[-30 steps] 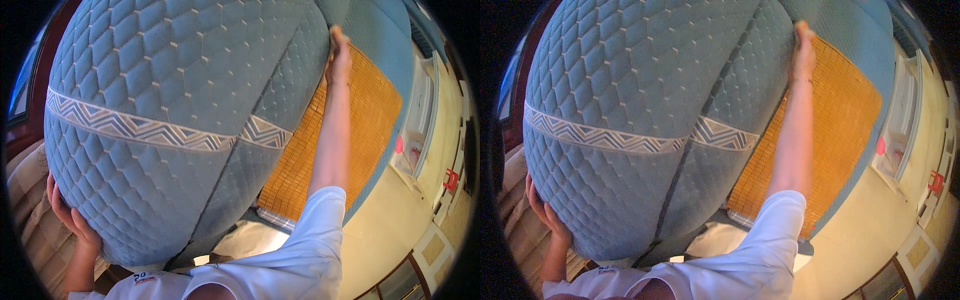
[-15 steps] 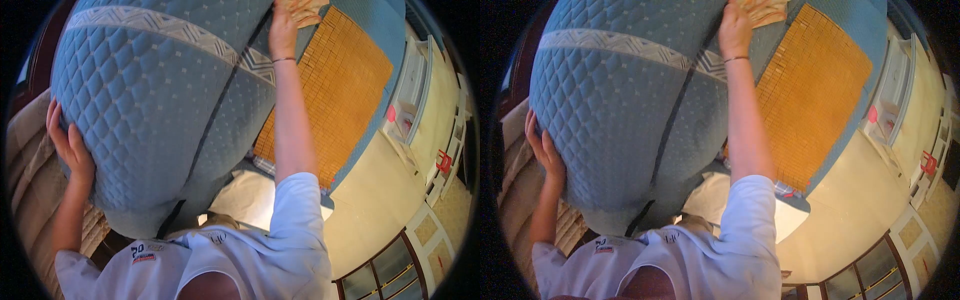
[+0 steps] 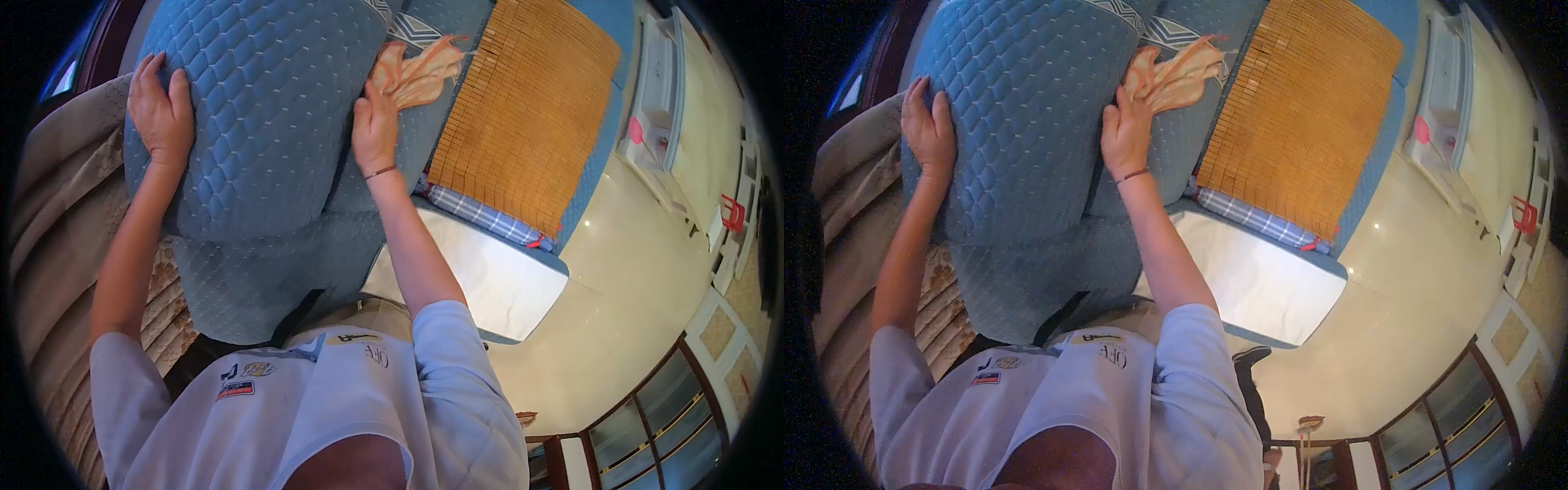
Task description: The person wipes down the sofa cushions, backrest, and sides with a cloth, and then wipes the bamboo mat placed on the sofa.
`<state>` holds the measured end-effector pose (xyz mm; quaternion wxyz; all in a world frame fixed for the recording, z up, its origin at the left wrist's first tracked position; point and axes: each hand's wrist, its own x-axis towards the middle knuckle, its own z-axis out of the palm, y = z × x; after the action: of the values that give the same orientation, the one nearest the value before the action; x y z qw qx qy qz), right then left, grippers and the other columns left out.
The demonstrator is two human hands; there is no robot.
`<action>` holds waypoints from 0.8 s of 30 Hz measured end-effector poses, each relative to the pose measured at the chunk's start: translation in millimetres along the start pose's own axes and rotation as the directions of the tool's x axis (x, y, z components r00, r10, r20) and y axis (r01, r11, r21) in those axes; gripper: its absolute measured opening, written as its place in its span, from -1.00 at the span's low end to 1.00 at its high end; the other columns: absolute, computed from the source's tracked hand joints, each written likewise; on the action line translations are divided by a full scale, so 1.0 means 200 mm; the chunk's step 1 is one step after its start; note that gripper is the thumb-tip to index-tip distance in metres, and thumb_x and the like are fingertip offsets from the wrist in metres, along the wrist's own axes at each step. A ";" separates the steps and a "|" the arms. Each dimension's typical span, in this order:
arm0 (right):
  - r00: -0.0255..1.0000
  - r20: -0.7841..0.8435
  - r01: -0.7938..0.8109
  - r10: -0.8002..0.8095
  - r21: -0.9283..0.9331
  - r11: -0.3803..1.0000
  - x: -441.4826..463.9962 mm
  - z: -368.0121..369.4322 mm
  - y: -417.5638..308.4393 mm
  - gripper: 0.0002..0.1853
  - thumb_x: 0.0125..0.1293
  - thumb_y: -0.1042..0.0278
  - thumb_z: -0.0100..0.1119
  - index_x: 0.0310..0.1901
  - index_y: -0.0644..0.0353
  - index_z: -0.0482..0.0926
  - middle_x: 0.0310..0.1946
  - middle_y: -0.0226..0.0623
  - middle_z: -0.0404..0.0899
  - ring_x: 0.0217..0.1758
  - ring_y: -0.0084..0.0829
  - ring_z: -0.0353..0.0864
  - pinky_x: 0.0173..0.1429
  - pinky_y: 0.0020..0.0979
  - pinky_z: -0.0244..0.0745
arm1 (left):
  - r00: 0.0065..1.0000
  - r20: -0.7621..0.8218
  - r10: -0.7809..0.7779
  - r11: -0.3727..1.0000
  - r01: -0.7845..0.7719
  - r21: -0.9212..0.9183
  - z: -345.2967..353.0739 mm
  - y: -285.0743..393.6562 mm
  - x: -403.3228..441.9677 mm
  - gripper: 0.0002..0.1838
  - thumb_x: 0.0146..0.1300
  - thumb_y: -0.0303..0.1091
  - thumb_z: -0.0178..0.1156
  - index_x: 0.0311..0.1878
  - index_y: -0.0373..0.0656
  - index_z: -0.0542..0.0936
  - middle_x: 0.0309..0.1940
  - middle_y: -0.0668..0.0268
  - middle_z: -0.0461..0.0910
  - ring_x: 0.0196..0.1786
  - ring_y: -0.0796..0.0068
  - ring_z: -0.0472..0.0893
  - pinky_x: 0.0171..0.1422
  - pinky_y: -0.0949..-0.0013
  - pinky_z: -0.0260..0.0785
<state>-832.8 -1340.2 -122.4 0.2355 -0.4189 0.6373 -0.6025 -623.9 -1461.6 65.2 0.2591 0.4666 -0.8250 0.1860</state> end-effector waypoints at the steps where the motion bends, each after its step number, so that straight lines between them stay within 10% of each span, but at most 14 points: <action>1: 1.000 0.006 -0.013 0.013 0.007 1.000 -0.06 0.00 -0.01 -0.62 0.26 0.32 -0.02 0.01 0.42 0.49 -0.13 0.16 0.49 -0.02 0.08 0.41 0.13 -0.09 0.26 | 1.000 -0.011 0.001 1.000 0.000 0.020 0.01 0.00 0.00 -0.57 0.30 -0.10 0.00 0.12 -0.18 0.45 0.16 0.09 0.42 0.23 0.10 0.37 0.34 0.15 0.09; 17: 0.990 0.126 -0.050 0.062 -0.096 0.994 -1.02 -0.18 -0.35 -0.64 0.29 0.32 -0.07 0.03 0.33 0.50 -0.12 0.09 0.51 -0.02 0.05 0.44 0.15 -0.22 0.31 | 0.997 -0.073 -0.007 0.990 0.017 0.142 0.09 -0.05 0.02 -0.51 0.29 0.09 -0.07 0.09 -0.03 0.50 0.13 0.18 0.48 0.21 0.13 0.41 0.27 0.08 0.18; 24: 0.826 0.224 -0.557 0.518 0.174 0.812 -1.50 -0.74 -0.52 -0.63 0.41 0.23 -0.15 0.06 0.24 0.54 -0.07 -0.24 0.60 -0.04 -0.39 0.56 0.06 -0.44 0.41 | 0.999 0.028 -0.044 0.960 0.034 0.278 0.13 -0.06 0.07 -0.43 0.30 0.17 -0.18 0.17 -0.01 0.45 0.17 0.14 0.45 0.24 0.06 0.40 0.27 0.00 0.19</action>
<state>-763.6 -1002.4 -59.4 0.4958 -0.2393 0.6331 -0.5441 -626.2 -1490.9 52.8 0.1807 0.5175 -0.7858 0.2866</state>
